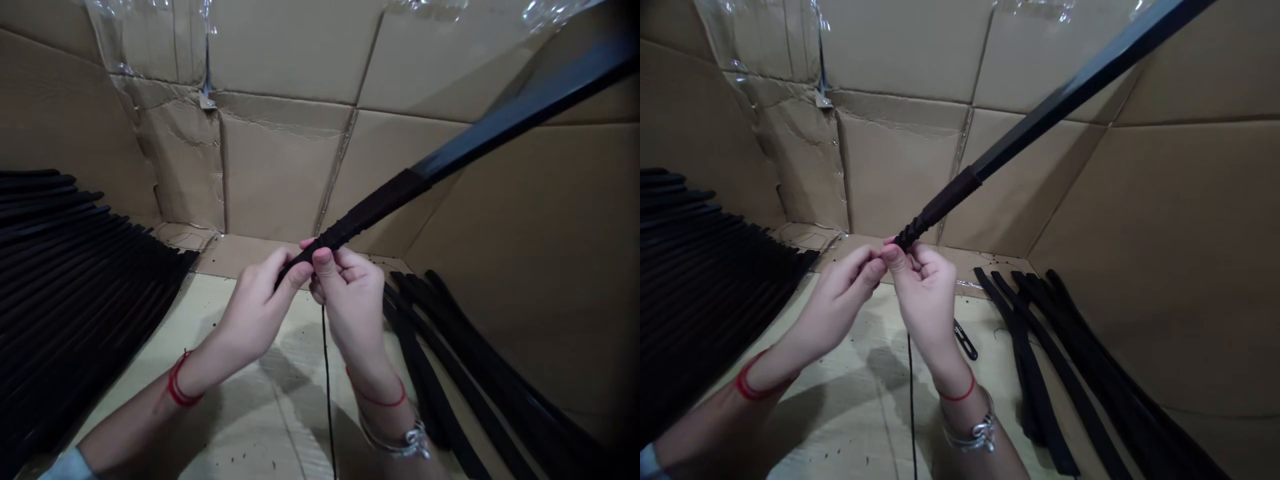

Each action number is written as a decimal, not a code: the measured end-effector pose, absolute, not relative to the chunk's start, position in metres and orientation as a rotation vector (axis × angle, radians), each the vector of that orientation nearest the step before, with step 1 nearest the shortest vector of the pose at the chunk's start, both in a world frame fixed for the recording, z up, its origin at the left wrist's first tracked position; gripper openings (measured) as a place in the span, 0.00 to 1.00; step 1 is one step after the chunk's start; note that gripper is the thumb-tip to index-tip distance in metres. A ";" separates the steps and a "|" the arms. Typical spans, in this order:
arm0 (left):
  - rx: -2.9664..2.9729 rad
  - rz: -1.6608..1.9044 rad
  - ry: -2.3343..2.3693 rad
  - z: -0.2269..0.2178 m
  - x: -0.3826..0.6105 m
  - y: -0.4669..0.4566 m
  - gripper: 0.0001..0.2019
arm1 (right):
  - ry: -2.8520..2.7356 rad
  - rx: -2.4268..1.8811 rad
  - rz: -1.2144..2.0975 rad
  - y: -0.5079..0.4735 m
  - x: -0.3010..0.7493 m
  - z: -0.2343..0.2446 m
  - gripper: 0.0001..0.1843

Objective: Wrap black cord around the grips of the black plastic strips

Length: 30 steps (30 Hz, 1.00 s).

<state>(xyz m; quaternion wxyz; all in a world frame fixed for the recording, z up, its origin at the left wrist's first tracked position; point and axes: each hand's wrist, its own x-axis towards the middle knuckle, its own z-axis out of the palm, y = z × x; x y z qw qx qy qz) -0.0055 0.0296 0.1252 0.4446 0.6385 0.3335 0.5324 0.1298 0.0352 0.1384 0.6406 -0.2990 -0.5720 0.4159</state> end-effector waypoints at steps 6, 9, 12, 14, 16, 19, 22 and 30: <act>1.536 0.992 0.646 0.120 -0.003 0.030 0.30 | -1.307 -0.792 0.777 0.027 0.125 0.145 0.20; 1.615 1.254 0.829 0.118 -0.002 0.030 0.26 | -1.345 -0.733 0.902 0.029 0.128 0.144 0.19; 1.544 0.891 0.622 0.122 -0.010 0.031 0.30 | -1.487 -0.643 1.155 0.035 0.137 0.144 0.18; 1.636 0.884 0.636 0.126 -0.015 0.031 0.29 | -1.451 -0.661 1.066 0.037 0.140 0.143 0.18; 1.811 1.160 0.840 0.127 -0.016 0.031 0.23 | -1.362 -0.671 0.965 0.037 0.140 0.141 0.20; 1.847 1.213 0.814 0.124 -0.012 0.033 0.19 | -1.407 -0.635 1.108 0.032 0.135 0.141 0.20; 1.680 0.963 0.482 0.117 -0.005 0.039 0.24 | -1.428 -0.746 0.909 0.026 0.132 0.143 0.17; 1.520 0.889 0.649 0.121 -0.001 0.029 0.30 | -1.466 -0.738 1.131 0.030 0.145 0.148 0.20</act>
